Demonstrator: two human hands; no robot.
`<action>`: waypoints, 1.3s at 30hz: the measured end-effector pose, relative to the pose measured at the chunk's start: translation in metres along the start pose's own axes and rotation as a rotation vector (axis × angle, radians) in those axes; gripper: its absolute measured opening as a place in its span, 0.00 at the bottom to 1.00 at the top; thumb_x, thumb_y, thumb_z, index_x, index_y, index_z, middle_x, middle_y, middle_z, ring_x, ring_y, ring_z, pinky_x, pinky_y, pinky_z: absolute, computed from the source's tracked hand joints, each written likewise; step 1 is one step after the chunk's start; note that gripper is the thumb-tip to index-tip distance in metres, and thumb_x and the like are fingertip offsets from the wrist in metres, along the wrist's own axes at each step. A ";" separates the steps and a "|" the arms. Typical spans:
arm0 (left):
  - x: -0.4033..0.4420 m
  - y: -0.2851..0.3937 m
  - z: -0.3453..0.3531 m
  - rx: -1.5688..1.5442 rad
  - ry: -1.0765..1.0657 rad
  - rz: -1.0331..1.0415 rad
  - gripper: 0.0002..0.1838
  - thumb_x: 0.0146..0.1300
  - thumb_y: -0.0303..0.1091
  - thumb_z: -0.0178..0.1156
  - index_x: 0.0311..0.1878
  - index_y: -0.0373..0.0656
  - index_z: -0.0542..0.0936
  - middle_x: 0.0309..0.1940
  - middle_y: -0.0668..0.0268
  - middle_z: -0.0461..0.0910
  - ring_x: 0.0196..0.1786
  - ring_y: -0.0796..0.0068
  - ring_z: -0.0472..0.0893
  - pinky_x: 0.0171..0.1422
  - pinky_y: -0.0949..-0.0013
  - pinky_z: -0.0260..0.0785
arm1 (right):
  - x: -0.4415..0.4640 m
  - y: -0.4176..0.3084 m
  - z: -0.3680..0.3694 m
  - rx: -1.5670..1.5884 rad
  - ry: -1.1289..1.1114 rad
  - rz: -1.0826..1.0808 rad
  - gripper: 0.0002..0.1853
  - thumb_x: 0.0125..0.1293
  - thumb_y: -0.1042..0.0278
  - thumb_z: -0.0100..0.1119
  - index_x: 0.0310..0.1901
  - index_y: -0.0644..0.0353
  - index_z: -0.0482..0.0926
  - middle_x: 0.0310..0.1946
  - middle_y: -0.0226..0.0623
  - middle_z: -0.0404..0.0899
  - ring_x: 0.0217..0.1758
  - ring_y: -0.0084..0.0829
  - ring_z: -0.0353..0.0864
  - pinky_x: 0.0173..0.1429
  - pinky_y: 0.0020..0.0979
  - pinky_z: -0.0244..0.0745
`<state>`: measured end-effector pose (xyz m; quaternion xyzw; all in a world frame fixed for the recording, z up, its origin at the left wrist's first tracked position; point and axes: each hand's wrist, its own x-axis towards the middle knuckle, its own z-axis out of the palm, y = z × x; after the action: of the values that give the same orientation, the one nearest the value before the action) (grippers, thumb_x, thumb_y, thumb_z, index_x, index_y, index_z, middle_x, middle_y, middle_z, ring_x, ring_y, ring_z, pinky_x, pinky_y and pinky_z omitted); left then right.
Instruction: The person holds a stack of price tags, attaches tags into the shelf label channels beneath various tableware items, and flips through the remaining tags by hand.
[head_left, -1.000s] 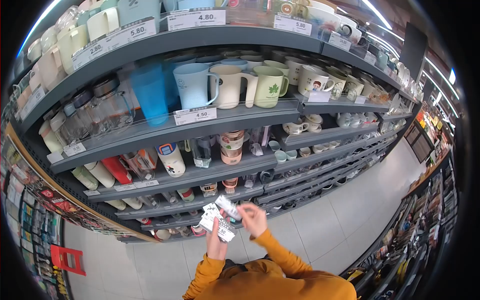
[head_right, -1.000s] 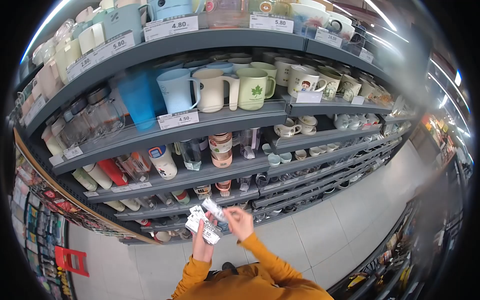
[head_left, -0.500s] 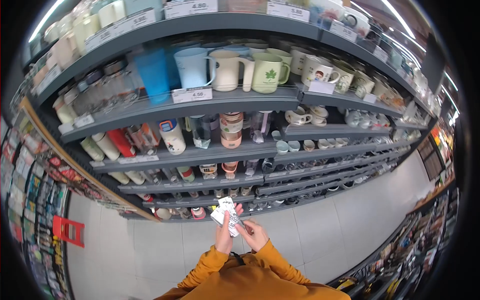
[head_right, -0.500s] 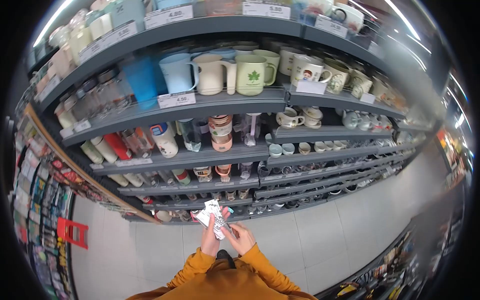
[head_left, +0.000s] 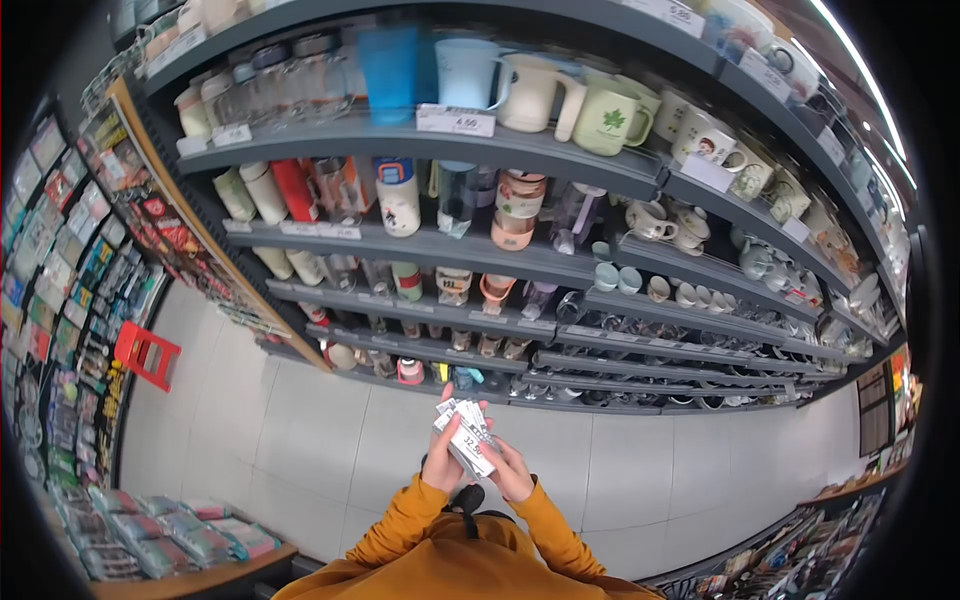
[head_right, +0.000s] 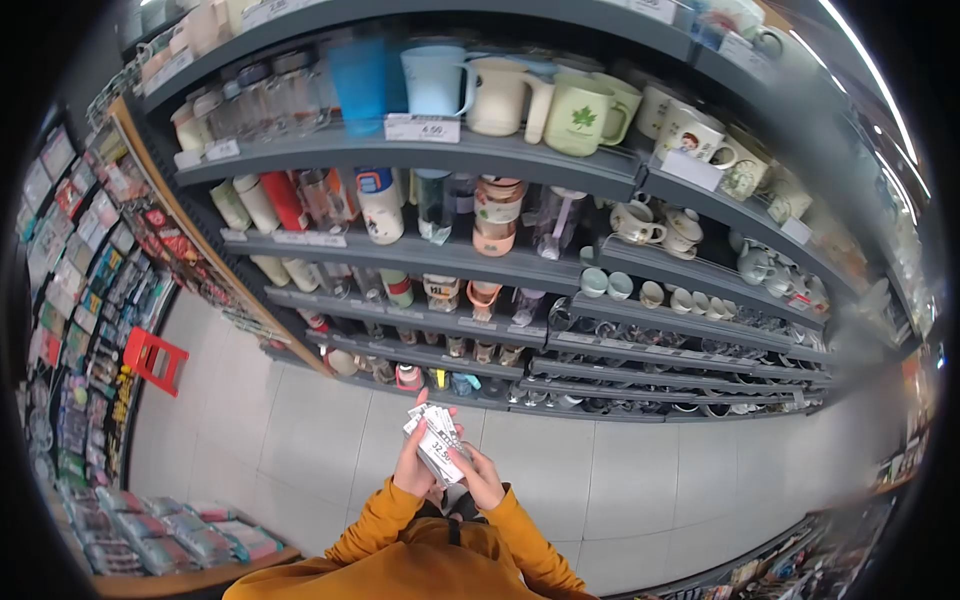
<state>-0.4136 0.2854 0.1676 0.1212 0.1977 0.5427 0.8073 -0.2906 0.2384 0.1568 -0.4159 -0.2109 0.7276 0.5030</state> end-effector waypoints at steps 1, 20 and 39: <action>-0.005 0.001 -0.005 0.055 0.011 0.032 0.38 0.69 0.33 0.52 0.75 0.61 0.43 0.54 0.56 0.72 0.49 0.65 0.77 0.54 0.64 0.73 | -0.001 0.006 -0.001 0.004 -0.046 0.035 0.18 0.72 0.63 0.53 0.55 0.68 0.68 0.41 0.38 0.77 0.34 0.25 0.80 0.37 0.27 0.77; 0.015 0.122 -0.026 0.518 0.098 0.471 0.31 0.65 0.25 0.56 0.68 0.43 0.54 0.48 0.58 0.72 0.46 0.73 0.75 0.53 0.71 0.70 | 0.085 0.041 0.110 0.083 -0.111 0.014 0.25 0.68 0.63 0.54 0.64 0.58 0.62 0.37 0.37 0.74 0.25 0.26 0.76 0.18 0.26 0.67; 0.084 0.377 -0.156 0.271 0.244 0.041 0.24 0.71 0.39 0.53 0.68 0.54 0.61 0.33 0.67 0.72 0.28 0.77 0.75 0.36 0.70 0.72 | 0.363 -0.105 0.269 -1.568 0.237 -0.814 0.09 0.59 0.61 0.66 0.34 0.57 0.84 0.33 0.33 0.80 0.25 0.32 0.79 0.32 0.32 0.72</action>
<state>-0.7680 0.5035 0.1674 0.1664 0.3630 0.5382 0.7422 -0.5054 0.6400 0.2423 -0.6059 -0.7261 0.0912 0.3119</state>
